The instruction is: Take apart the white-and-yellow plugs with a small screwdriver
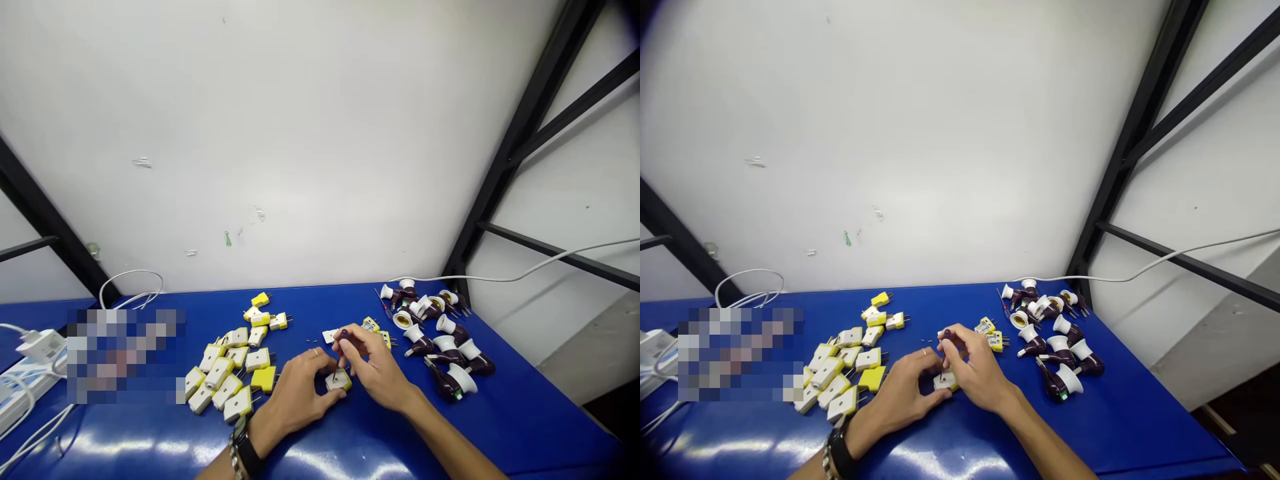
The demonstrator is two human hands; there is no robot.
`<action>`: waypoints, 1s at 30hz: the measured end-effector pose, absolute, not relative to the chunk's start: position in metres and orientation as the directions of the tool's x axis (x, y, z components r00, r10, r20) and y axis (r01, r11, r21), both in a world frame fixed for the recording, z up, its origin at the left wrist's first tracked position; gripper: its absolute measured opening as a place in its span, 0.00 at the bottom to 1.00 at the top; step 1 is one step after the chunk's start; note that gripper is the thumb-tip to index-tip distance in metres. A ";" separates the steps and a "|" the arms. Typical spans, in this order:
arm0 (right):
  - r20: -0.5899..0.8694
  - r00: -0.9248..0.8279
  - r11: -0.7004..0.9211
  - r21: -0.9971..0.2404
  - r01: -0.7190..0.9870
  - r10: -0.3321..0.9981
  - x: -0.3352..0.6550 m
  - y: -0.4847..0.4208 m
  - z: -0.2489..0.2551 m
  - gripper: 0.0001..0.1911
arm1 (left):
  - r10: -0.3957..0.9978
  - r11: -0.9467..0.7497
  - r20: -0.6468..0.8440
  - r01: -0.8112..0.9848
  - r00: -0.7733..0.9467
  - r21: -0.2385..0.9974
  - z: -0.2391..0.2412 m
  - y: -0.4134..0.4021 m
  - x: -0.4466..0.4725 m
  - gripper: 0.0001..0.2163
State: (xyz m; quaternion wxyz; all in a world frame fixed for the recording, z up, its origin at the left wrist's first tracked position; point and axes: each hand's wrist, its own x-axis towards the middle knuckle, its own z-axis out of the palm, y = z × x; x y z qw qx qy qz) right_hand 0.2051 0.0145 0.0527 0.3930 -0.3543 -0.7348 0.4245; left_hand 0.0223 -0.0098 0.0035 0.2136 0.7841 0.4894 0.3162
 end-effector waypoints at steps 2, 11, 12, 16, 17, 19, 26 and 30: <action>0.283 -0.426 0.381 -0.910 0.162 0.859 0.206 0.015 0.053 0.15 | 0.905 -0.423 0.274 0.638 0.324 0.644 0.005 -0.010 0.022 0.10; 0.376 -0.259 0.410 -0.908 0.089 0.889 0.220 0.020 0.054 0.15 | 0.924 -0.376 0.223 0.625 0.312 0.684 0.018 -0.014 0.021 0.10; 0.399 -0.206 0.419 -0.906 0.061 0.893 0.223 0.021 0.054 0.16 | 0.924 -0.377 0.232 0.616 0.305 0.691 0.020 -0.014 0.019 0.10; 0.440 -0.051 0.439 -0.898 -0.026 0.896 0.232 0.025 0.057 0.15 | 0.946 -0.323 0.223 0.619 0.235 0.716 0.023 -0.004 0.004 0.10; 0.435 -0.038 0.434 -0.900 -0.037 0.900 0.233 0.026 0.057 0.15 | 0.953 -0.300 0.204 0.628 0.222 0.718 0.023 0.001 -0.001 0.12; 0.422 -0.025 0.421 -0.906 -0.038 0.906 0.234 0.028 0.056 0.16 | 0.962 -0.270 0.163 0.655 0.221 0.705 0.021 0.011 -0.009 0.15; 0.388 -0.074 0.388 -0.921 -0.012 0.919 0.234 0.029 0.050 0.19 | 0.968 -0.174 -0.010 0.696 0.252 0.696 0.021 0.036 -0.018 0.18; 0.360 -0.156 0.372 -0.927 0.054 0.920 0.237 0.029 0.048 0.20 | 0.973 -0.142 -0.035 0.710 0.229 0.689 0.023 0.044 -0.021 0.18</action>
